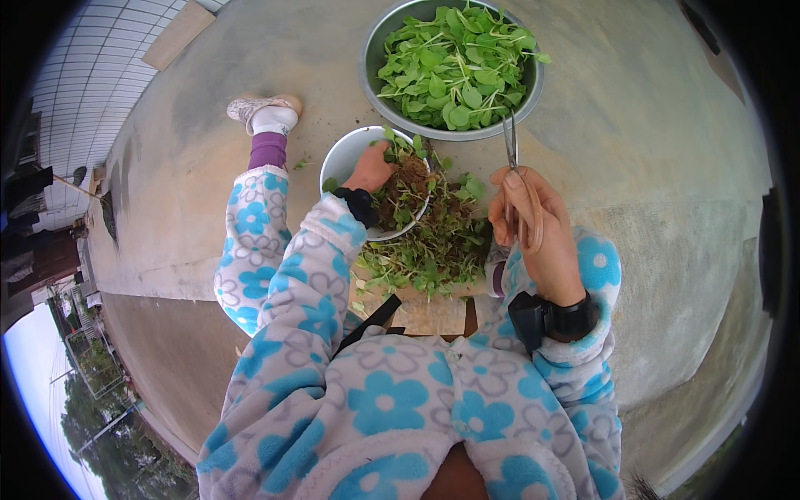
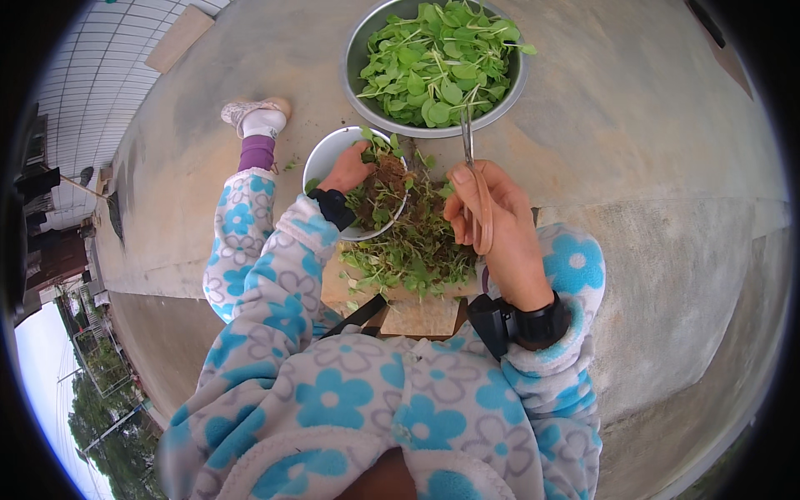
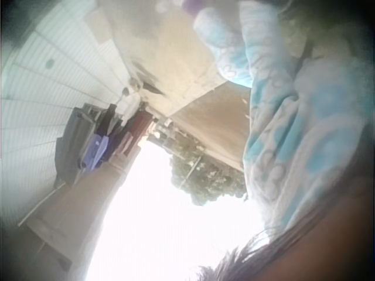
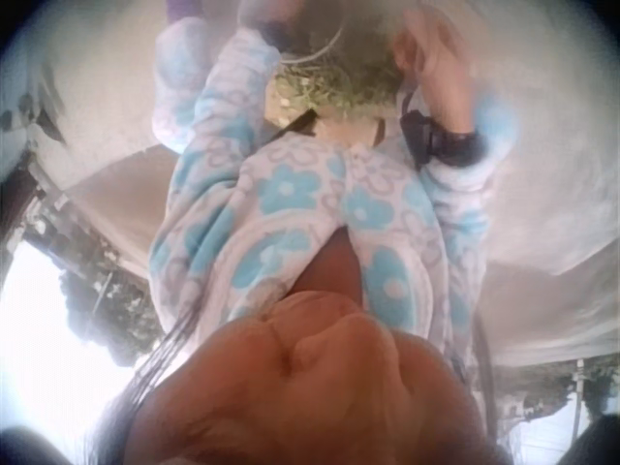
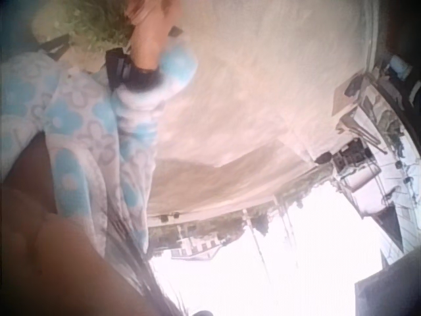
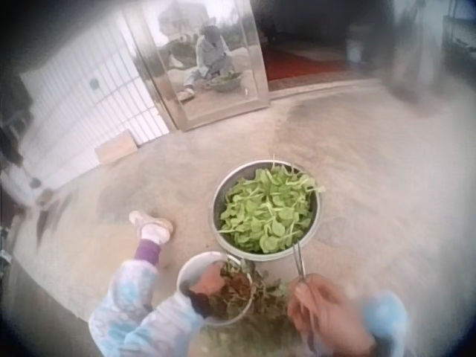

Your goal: The person sits on the floor and uses scissors to trim the roots and stems from leafy green vegetables. Trimmed leaves are placed into a metal bowl, while discarded stems and roots are placed into a white bowl.

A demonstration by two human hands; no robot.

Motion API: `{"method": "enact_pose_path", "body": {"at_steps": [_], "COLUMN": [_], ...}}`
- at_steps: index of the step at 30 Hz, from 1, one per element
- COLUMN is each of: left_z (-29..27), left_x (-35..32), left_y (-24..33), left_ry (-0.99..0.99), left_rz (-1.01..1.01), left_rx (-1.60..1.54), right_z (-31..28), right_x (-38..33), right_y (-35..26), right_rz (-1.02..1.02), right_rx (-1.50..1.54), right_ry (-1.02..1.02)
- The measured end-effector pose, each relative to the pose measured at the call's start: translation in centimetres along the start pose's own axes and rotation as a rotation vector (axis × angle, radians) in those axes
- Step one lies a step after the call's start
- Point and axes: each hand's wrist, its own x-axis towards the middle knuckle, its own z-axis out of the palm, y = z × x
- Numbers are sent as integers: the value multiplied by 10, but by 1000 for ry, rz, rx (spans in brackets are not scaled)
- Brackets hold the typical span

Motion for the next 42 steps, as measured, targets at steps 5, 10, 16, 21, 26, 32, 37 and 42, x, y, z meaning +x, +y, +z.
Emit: {"method": "enact_pose_path", "body": {"at_steps": [5,10,16,21,26,32,37,42], "left_z": [-35,-51,-9,-18,-52,-56,-39,-56], "left_x": [-34,-99,-146,-153,-122,-46,-11,-69], "left_y": [-9,-1,18,14,-1,0,10,25], "left_ry": [-50,142,91,112,303,433,97,144], "left_rz": [-165,-243,-166,-117,-119,-1,-72,-39], "left_rx": [-17,-80,-213,-225,-382,-180,19,-127], "right_z": [9,23,40,52,47,25,10,18], "right_x": [17,33,50,61,47,28,25,30], "right_y": [6,12,25,32,31,25,26,29], "right_rz": [2,-10,56,78,62,68,70,70], "right_rx": [-34,-95,-245,-273,-314,-286,-304,-270], "right_ry": [-17,-57,-115,-145,-170,-75,-25,-111]}}
